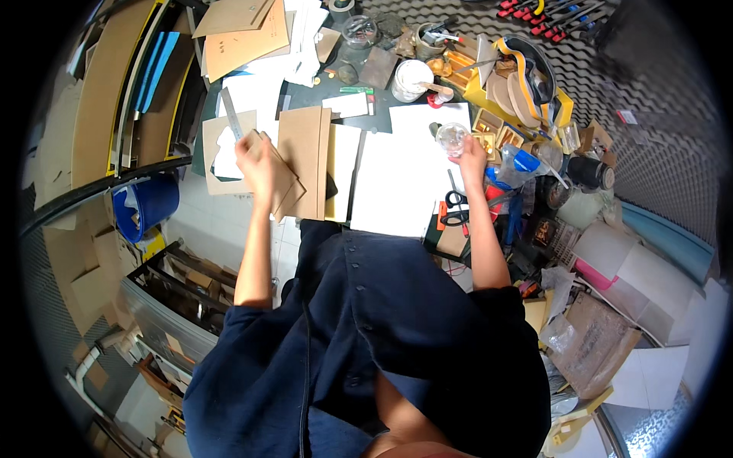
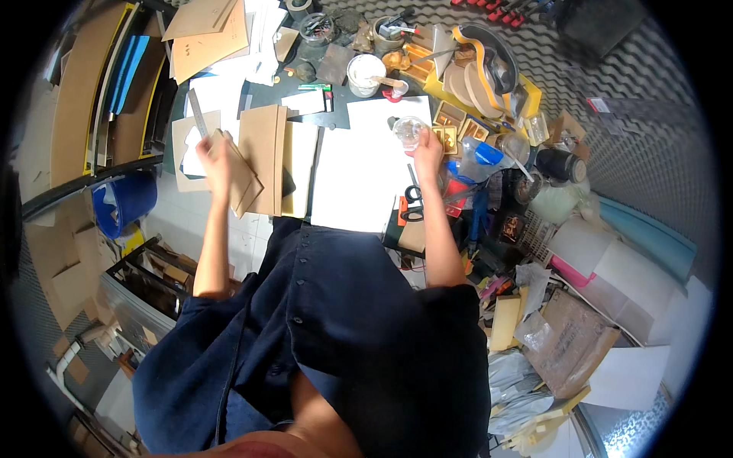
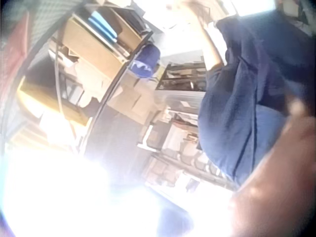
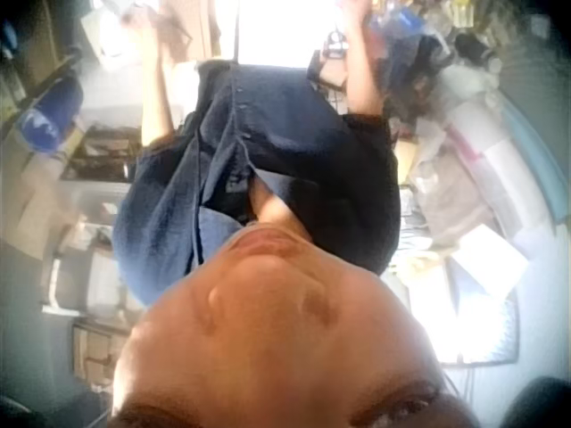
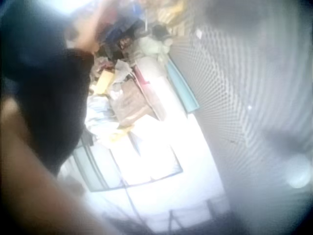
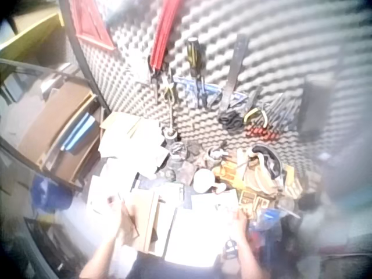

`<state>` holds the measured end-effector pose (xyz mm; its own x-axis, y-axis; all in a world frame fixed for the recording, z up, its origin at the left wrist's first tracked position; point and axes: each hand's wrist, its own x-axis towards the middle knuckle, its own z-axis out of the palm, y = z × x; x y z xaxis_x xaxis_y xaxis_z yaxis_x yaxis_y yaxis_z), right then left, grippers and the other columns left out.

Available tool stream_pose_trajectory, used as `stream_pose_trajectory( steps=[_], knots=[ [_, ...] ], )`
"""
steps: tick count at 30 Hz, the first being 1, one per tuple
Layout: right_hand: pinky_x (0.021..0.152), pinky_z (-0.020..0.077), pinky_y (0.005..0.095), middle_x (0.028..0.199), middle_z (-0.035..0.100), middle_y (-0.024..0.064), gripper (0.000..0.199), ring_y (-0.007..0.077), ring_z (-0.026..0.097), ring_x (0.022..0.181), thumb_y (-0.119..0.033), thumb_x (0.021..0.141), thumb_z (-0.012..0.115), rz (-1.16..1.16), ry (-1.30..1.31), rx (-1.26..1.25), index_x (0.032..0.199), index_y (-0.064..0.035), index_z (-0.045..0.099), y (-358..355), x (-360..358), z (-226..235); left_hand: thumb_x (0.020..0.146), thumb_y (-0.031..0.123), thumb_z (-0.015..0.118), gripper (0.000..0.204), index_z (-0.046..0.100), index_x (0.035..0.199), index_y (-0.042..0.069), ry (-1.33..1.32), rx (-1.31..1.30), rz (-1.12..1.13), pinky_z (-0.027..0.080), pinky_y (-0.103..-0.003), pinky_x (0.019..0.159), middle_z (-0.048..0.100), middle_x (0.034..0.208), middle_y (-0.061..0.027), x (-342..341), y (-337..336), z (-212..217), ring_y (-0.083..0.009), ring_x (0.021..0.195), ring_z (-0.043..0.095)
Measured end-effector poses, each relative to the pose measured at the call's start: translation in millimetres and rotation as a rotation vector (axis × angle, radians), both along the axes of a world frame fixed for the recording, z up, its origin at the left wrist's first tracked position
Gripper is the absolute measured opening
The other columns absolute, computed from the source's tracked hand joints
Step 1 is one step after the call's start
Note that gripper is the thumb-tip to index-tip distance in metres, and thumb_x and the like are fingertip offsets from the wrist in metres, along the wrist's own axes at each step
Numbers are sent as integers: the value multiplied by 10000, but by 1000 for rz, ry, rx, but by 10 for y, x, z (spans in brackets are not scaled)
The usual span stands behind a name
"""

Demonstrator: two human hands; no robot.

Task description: The person cuts rectangular cardboard pieces using a table saw and a metal ruler. They then apply white glue to the edges of the cut pieces with a brush and assemble them into a box-like structure. Finally, they use a staple gun to fasten the glued joints together.

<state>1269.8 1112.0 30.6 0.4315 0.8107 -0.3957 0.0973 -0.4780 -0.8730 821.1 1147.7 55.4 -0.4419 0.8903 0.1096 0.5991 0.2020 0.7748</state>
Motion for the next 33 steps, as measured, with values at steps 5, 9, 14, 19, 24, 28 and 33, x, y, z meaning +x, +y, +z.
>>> stream_pose_trajectory(
  steps=[5,9,14,19,24,28,33],
  knots=[
    [767,530,357,986,627,185,405,265,637,881,-185,921,615,142,-934,356,1262,1,500,253,-188,203,825,456,702,668,542,1113,-125,-71,-657,274,446,-405,911,612,1095,-214,-909,-724,-441,-311,1062,572],
    [781,507,305,946,642,128,420,196,631,862,-125,880,678,147,-239,401,1258,-40,515,674,-379,373,887,451,644,609,552,1161,-84,-941,-637,308,417,-377,957,627,1133,-156,-874,-924,-549,-250,1093,564],
    [632,508,246,825,668,58,183,112,632,699,-106,928,617,288,49,327,1082,-9,615,1041,-308,423,941,350,597,464,539,1218,-18,-1073,-452,181,371,-332,1016,603,1209,-113,-799,-862,-501,-194,1149,544],
    [659,517,253,828,682,86,174,116,637,717,-162,956,583,393,-183,329,1023,-2,600,1160,-275,496,942,305,603,458,513,1260,-12,-1024,-409,105,359,-322,1034,544,1296,-126,-838,-815,-513,-197,1190,520],
    [610,510,296,767,672,103,195,157,643,665,-195,977,524,328,-216,295,963,-1,544,1143,-343,563,922,294,641,510,485,1274,-41,-898,-236,224,401,-296,979,597,1225,-112,-777,-738,-391,-181,1150,539],
    [660,531,305,817,685,132,186,178,667,726,-174,993,498,401,-275,332,973,11,511,925,-452,541,909,298,660,516,513,1253,-57,-735,-347,-1,441,-278,904,647,1117,-100,-758,-466,-349,-172,1023,586],
    [708,533,332,864,686,155,182,241,687,805,-181,985,514,409,-354,338,1038,-6,518,632,-588,512,922,304,640,488,551,1223,-70,-527,-486,-72,460,-271,856,663,1065,-108,-785,-50,-565,-160,934,601]
  ],
)
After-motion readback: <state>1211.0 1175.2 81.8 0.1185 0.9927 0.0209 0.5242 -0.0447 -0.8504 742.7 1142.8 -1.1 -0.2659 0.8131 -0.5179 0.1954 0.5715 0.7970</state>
